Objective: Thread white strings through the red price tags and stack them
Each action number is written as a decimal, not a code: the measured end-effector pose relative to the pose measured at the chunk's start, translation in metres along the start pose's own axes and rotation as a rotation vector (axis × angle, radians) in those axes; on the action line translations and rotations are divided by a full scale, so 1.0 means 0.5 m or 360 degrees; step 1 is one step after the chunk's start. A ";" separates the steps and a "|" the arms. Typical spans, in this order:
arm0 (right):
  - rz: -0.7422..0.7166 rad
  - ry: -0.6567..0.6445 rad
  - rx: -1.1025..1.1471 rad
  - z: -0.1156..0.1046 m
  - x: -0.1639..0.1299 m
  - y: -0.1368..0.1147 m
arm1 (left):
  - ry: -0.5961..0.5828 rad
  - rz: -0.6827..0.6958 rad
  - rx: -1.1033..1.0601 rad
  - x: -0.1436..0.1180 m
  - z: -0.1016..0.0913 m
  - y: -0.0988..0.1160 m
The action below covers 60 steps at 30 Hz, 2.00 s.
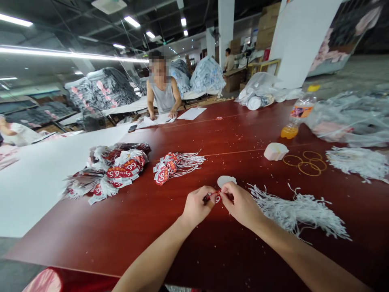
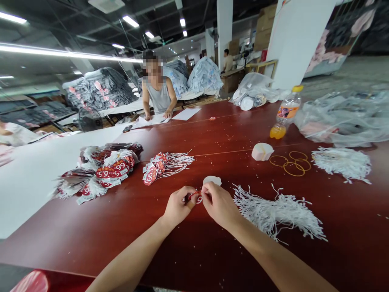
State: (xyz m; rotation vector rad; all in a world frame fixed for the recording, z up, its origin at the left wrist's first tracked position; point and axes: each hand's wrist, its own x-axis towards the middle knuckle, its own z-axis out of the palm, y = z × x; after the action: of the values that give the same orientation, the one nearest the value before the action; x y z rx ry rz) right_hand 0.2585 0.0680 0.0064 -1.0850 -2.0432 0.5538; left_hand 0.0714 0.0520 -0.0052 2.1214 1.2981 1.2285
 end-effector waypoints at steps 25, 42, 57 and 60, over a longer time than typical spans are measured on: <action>-0.0059 -0.0657 0.0010 -0.018 -0.037 0.008 | -0.0427 0.0092 0.0625 -0.016 -0.073 -0.060; 0.0117 -0.0613 0.0055 -0.009 -0.029 0.020 | -0.0392 0.0048 0.0588 -0.025 -0.087 -0.092; 0.0147 -0.0425 0.0192 -0.002 -0.024 0.032 | 0.0044 0.0155 0.0999 0.015 -0.041 -0.035; 0.0131 -0.0377 0.0100 -0.007 -0.020 0.029 | 0.0004 0.0150 0.0658 -0.003 -0.036 -0.021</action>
State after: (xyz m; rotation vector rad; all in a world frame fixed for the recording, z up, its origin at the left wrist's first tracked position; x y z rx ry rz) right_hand 0.2723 0.0678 -0.0054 -1.1143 -2.1731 0.8167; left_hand 0.0507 0.0540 -0.0033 2.4874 1.5804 1.0684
